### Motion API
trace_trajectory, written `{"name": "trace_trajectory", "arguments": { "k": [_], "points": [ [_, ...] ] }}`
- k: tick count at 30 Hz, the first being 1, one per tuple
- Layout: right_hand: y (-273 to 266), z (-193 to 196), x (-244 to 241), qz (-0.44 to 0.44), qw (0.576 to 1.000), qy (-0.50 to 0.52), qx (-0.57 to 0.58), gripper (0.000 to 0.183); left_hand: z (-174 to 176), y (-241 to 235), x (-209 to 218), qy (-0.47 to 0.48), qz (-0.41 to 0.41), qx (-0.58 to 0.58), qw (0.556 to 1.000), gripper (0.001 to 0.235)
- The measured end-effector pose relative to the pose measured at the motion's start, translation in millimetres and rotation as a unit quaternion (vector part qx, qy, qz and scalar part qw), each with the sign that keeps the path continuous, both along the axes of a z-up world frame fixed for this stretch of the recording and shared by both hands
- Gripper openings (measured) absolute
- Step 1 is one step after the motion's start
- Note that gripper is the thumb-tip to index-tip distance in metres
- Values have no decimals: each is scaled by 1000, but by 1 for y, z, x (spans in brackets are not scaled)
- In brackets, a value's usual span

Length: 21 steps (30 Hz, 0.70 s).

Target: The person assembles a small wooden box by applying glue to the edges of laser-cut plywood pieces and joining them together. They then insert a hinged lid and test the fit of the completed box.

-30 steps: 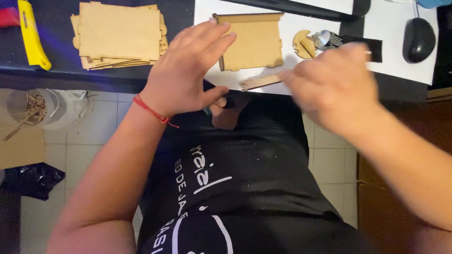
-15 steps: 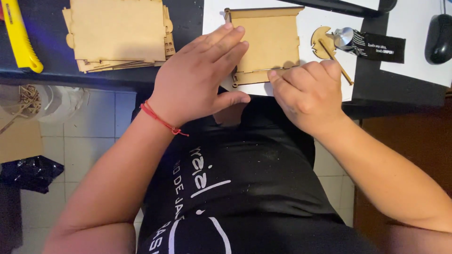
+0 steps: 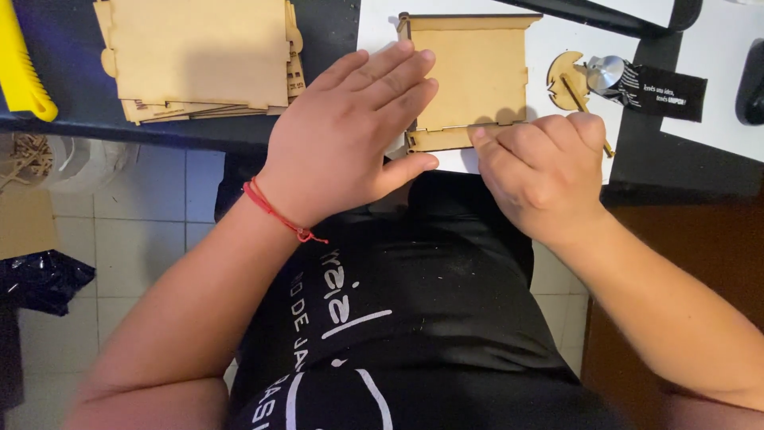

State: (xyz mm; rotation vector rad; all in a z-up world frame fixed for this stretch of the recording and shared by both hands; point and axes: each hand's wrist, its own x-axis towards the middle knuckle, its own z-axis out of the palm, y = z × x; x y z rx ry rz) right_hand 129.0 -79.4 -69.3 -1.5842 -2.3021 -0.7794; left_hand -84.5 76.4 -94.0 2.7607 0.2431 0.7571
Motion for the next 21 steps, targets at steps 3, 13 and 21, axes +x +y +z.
{"name": "trace_trajectory", "arguments": {
  "k": [3, 13, 21],
  "points": [
    [1, -1, 1, -8, 1000, 1, 0, 17, -1, 0, 2, -8, 7, 0, 1000, 58],
    [2, -11, 6, -26, 998, 43, -23, 16, 3, 2, 4, -5, -6, -8, 1000, 64],
    [6, -4, 11, -23, 997, 54, -53, 12, 3, 2, 7, 9, -2, -54, 998, 41]
  ]
}}
